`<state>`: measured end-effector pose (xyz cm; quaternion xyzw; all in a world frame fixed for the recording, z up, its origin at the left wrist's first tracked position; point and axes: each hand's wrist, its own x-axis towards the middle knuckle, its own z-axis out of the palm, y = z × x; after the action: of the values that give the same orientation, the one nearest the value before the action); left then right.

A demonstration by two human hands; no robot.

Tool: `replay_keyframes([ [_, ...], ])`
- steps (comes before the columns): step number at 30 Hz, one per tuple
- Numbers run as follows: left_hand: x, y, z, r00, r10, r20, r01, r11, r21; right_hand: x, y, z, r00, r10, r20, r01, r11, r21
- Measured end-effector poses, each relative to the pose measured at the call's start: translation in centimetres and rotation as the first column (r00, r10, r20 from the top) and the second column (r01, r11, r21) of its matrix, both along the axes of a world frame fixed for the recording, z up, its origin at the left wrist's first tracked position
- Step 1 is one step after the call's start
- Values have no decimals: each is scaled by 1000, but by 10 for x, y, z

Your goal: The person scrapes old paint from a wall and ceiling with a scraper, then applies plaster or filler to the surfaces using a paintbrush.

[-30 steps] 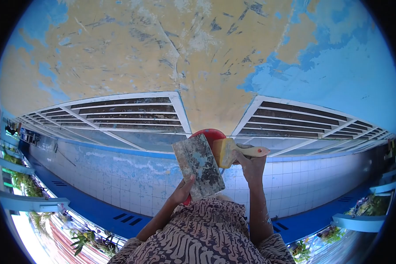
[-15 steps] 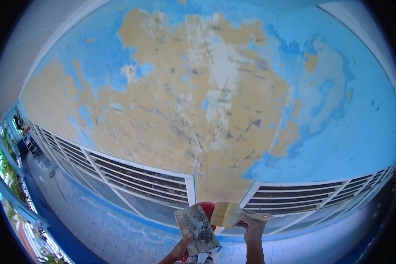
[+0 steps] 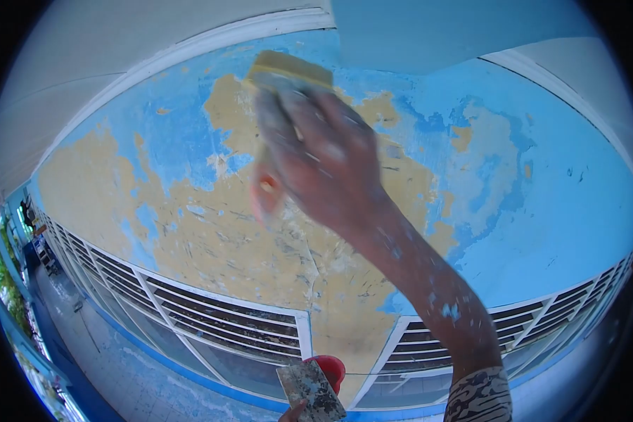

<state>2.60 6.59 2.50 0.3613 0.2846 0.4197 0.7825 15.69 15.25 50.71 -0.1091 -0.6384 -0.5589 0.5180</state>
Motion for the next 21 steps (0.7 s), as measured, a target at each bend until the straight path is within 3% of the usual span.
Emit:
replay_keyframes([
  [2, -2, 3, 2, 1000, 2, -11, -2, 1000, 24, -14, 25, 24, 973, -222, 61, 219, 974, 56],
  [3, -2, 3, 3, 1000, 5, -15, -4, 999, 33, -15, 36, 29, 974, -221, 59, 217, 974, 61],
  [5, -5, 3, 2, 1000, 8, -21, -7, 999, 49, -17, 55, 31, 886, -463, 20, 460, 884, 86],
  [9, -5, 6, 2, 1000, 10, -15, -9, 996, 85, -11, 43, 12, 896, -426, 127, 430, 903, -8],
  [11, 6, 9, 2, 1000, 10, 3, -10, 995, 100, -11, 27, 18, 980, -166, 110, 182, 970, -163],
  [12, 9, 7, 0, 1000, 8, 4, -8, 995, 100, -8, 30, 24, 979, -168, 114, 185, 968, -167],
  [14, 11, 1, -3, 1000, 3, -8, -3, 995, 99, 2, 42, 40, 949, -314, 42, 311, 948, 65],
  [18, 5, -2, -6, 999, 0, -34, 4, 993, 115, 16, 45, 20, 911, -404, 88, 402, 915, 35],
  [20, 15, 3, -4, 1000, 4, -19, -1, 991, 136, 14, 24, 18, 962, -239, 132, 257, 957, -134],
  [21, 18, 1, -4, 1000, 5, -18, -2, 991, 137, 15, 27, 25, 962, -239, 135, 257, 957, -136],
])
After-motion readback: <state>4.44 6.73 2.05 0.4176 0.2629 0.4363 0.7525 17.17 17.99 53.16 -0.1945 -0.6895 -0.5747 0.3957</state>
